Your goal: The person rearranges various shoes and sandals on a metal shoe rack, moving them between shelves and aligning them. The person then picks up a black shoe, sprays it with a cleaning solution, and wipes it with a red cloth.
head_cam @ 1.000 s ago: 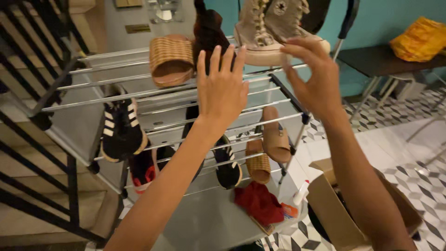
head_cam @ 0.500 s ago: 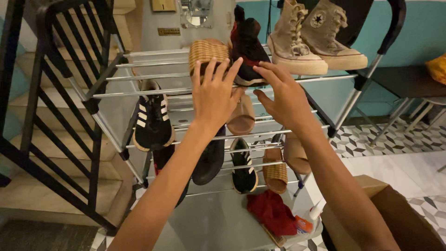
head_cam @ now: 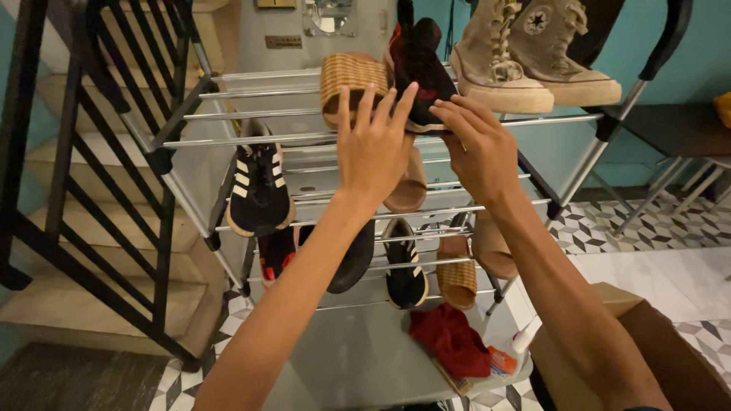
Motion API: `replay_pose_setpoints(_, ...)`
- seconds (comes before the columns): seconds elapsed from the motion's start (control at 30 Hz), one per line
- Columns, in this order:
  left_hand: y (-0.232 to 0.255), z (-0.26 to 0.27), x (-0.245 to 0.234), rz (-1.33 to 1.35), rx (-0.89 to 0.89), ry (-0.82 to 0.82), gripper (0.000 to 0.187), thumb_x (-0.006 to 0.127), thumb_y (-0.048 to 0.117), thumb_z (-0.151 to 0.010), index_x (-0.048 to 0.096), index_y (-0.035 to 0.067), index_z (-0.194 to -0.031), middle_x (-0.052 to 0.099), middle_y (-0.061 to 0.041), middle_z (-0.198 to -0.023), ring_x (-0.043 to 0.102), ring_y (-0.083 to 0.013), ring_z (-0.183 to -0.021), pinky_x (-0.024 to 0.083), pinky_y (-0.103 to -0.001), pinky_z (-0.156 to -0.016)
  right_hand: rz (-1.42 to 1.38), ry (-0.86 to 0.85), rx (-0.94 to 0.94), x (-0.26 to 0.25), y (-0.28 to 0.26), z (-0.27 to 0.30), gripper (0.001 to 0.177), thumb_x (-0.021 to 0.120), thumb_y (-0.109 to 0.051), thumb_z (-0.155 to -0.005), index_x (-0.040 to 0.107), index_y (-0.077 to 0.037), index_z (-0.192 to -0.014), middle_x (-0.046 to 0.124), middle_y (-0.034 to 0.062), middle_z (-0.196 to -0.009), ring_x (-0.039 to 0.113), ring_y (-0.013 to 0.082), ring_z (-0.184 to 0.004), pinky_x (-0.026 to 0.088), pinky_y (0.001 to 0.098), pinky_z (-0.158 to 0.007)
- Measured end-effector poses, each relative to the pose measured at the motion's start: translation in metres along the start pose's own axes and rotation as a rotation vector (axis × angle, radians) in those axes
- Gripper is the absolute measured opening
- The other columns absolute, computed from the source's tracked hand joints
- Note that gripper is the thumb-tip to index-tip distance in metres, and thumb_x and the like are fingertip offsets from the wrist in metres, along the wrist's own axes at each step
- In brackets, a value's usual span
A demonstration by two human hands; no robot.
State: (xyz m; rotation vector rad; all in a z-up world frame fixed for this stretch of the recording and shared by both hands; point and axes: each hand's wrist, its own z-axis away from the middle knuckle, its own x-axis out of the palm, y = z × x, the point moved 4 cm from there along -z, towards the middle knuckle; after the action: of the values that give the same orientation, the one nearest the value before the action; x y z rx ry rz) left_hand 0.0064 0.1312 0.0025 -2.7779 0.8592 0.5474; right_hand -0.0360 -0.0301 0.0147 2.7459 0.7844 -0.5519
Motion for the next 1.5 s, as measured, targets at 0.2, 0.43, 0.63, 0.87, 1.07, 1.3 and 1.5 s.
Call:
replay_pose_setpoints(0.2,0.006,-0.003,-0.002,0.008,-0.017,-0.004,0.072,0.074,0.024,-0.083,0.05,0.019,-0.151,0.065,-0.012,-0.137,0.052,-0.0343,-0.137,0.02,-0.06,-0.123,0.009,0.07,-0.051,-0.004,-0.003,0.004,0.041,0.074,0.007,-0.088,0.07,-0.006,-0.127,0.071,0.0083,-0.132,0.064,0.0302,-0.128,0.054,0.0398,-0.106)
replay_pose_setpoints(0.43,0.013,-0.003,-0.011,0.085,-0.033,0.044,0.076,0.077,0.023,-0.086,0.045,0.024,-0.155,0.059,-0.011,-0.144,0.054,-0.0339,-0.137,0.025,-0.059,-0.125,-0.004,0.126,-0.068,-0.017,-0.007,0.006,0.04,0.072,0.01,-0.09,0.07,-0.003,-0.128,0.071,0.0105,-0.133,0.065,0.0324,-0.129,0.054,0.0414,-0.11)
replay_pose_setpoints(0.63,0.036,0.01,-0.029,0.25,0.033,0.204,0.079,0.075,0.013,-0.097,0.035,0.036,-0.162,0.033,-0.005,-0.17,0.049,-0.0308,-0.145,0.039,-0.05,-0.125,-0.006,0.213,-0.145,-0.055,-0.019,0.015,0.039,0.07,0.017,-0.089,0.072,0.002,-0.124,0.072,0.0157,-0.131,0.065,0.0376,-0.131,0.056,0.0455,-0.111)
replay_pose_setpoints(0.87,0.073,0.046,-0.052,0.539,0.138,0.281,0.068,0.074,0.007,-0.102,0.046,0.038,-0.155,0.022,-0.004,-0.17,0.032,-0.0377,-0.157,0.036,-0.041,-0.13,0.045,0.283,-0.179,-0.1,-0.041,0.056,0.018,0.072,0.012,-0.097,0.074,0.003,-0.112,0.076,0.0193,-0.119,0.07,0.039,-0.124,0.061,0.0433,-0.102)
replay_pose_setpoints(1.07,0.113,0.092,-0.053,0.781,0.253,0.261,0.047,0.078,0.006,-0.101,0.066,0.03,-0.14,0.032,-0.009,-0.164,0.039,-0.0386,-0.153,0.028,-0.064,-0.13,0.088,0.112,-0.116,-0.14,-0.058,0.119,0.025,0.069,0.001,-0.074,0.072,0.007,-0.098,0.074,0.0236,-0.105,0.068,0.0452,-0.109,0.057,0.0476,-0.097)
replay_pose_setpoints(1.3,0.164,0.136,-0.043,0.956,0.19,0.279,0.03,0.082,0.023,-0.104,0.067,0.027,-0.13,0.035,-0.008,-0.157,0.04,-0.0521,-0.151,0.034,-0.066,-0.127,0.054,0.071,0.005,-0.165,-0.063,0.187,0.027,0.068,-0.01,-0.077,0.074,0.003,-0.1,0.076,0.0184,-0.104,0.068,0.0402,-0.108,0.057,0.0414,-0.094)
replay_pose_setpoints(1.5,0.181,0.164,-0.016,1.008,0.204,0.151,0.047,0.082,0.031,-0.086,0.068,0.029,-0.131,0.038,-0.014,-0.152,0.036,-0.059,-0.148,0.038,-0.064,-0.127,0.017,-0.039,0.136,-0.172,-0.056,0.223,0.021,0.06,0.001,-0.091,0.074,0.003,-0.106,0.074,0.0159,-0.113,0.065,0.0393,-0.119,0.06,0.0382,-0.097)
